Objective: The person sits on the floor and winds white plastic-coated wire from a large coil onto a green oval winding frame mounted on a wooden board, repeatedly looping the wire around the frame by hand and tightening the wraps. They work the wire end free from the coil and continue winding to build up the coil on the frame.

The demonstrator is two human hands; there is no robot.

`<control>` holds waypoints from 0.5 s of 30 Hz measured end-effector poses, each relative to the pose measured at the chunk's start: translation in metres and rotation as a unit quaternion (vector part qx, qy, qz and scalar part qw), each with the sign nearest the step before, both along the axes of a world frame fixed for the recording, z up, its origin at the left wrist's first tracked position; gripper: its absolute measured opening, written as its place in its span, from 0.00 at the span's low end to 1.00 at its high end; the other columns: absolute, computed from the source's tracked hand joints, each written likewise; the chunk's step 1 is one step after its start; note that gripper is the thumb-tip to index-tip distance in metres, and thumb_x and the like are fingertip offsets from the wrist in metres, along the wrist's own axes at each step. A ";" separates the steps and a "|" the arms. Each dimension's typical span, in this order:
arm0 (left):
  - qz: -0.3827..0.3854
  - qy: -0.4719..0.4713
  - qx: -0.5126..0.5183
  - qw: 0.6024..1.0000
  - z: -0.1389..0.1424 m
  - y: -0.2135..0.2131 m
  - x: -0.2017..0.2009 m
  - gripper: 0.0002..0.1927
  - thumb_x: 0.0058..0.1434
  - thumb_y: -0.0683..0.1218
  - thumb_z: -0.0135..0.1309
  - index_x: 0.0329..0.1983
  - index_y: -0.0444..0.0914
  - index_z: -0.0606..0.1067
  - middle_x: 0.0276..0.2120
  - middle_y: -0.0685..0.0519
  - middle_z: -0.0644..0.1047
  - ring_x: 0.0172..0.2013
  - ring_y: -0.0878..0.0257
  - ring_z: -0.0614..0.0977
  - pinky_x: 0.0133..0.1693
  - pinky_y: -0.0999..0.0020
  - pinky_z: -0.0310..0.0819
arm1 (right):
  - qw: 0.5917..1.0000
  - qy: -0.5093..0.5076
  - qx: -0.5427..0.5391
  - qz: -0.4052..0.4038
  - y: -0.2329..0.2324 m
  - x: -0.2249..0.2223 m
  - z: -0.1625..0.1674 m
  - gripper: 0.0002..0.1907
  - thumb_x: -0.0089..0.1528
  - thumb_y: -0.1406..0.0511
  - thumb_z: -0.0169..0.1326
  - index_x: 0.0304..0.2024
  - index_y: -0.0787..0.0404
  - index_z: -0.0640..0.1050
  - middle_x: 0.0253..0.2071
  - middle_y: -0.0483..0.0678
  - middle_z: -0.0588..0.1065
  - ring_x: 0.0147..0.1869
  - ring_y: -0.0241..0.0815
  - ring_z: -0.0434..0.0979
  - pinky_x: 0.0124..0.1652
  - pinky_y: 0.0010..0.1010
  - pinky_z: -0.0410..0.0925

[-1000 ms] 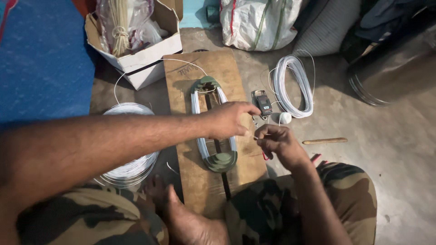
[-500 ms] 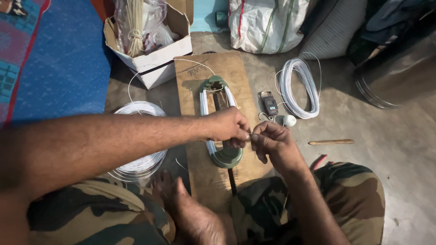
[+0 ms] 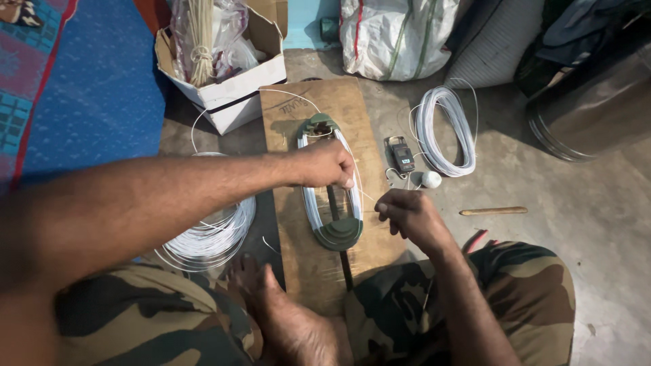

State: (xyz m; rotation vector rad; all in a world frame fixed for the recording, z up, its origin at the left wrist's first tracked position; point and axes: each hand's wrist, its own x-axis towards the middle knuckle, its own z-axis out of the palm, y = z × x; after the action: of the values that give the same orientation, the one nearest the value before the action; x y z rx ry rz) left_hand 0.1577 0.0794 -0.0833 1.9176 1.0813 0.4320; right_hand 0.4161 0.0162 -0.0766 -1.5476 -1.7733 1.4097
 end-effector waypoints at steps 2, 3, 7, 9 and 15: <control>-0.013 0.027 0.063 0.998 -0.003 0.006 -0.003 0.07 0.53 0.45 0.67 0.27 0.37 0.83 0.18 0.59 0.78 0.21 0.72 0.77 0.24 0.71 0.69 | 1.000 -0.001 0.009 -0.001 0.000 -0.002 -0.001 0.09 0.62 0.64 0.57 0.33 0.65 0.82 0.24 0.43 0.77 0.22 0.31 0.72 0.22 0.25 0.63; -0.014 0.036 0.065 0.997 -0.003 0.008 -0.005 0.08 0.54 0.45 0.66 0.26 0.36 0.82 0.18 0.58 0.77 0.20 0.71 0.77 0.24 0.71 0.69 | 1.000 0.007 0.014 -0.004 0.001 -0.002 -0.003 0.09 0.62 0.64 0.57 0.33 0.64 0.82 0.24 0.43 0.77 0.22 0.31 0.72 0.22 0.25 0.63; 0.017 -0.047 -0.212 0.976 0.000 0.020 -0.022 0.08 0.59 0.46 0.63 0.29 0.37 0.82 0.18 0.55 0.74 0.20 0.67 0.73 0.21 0.68 0.65 | 0.996 0.066 -0.046 -0.041 0.000 0.002 -0.014 0.09 0.62 0.64 0.59 0.35 0.65 0.81 0.23 0.44 0.75 0.20 0.32 0.69 0.20 0.26 0.61; 0.056 -0.078 -0.225 0.970 0.001 0.020 -0.034 0.10 0.62 0.48 0.62 0.30 0.37 0.81 0.20 0.57 0.75 0.21 0.69 0.74 0.22 0.70 0.68 | 0.990 0.124 -0.054 -0.041 -0.001 0.006 -0.019 0.09 0.62 0.64 0.58 0.36 0.65 0.80 0.23 0.43 0.75 0.20 0.32 0.69 0.20 0.25 0.61; 0.137 -0.051 -0.188 0.971 0.003 0.007 -0.034 0.09 0.60 0.48 0.63 0.32 0.37 0.83 0.22 0.55 0.81 0.20 0.69 0.79 0.20 0.73 0.70 | 0.998 0.045 -0.026 -0.019 0.003 0.002 -0.017 0.12 0.63 0.64 0.59 0.38 0.70 0.81 0.25 0.45 0.77 0.21 0.33 0.71 0.20 0.27 0.63</control>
State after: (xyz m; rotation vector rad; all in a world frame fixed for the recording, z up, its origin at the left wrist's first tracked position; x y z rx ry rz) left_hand 0.1238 0.0862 -0.0798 1.4067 1.2639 0.4360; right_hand 0.4180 0.0189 -0.0932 -1.5118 -1.6580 1.4944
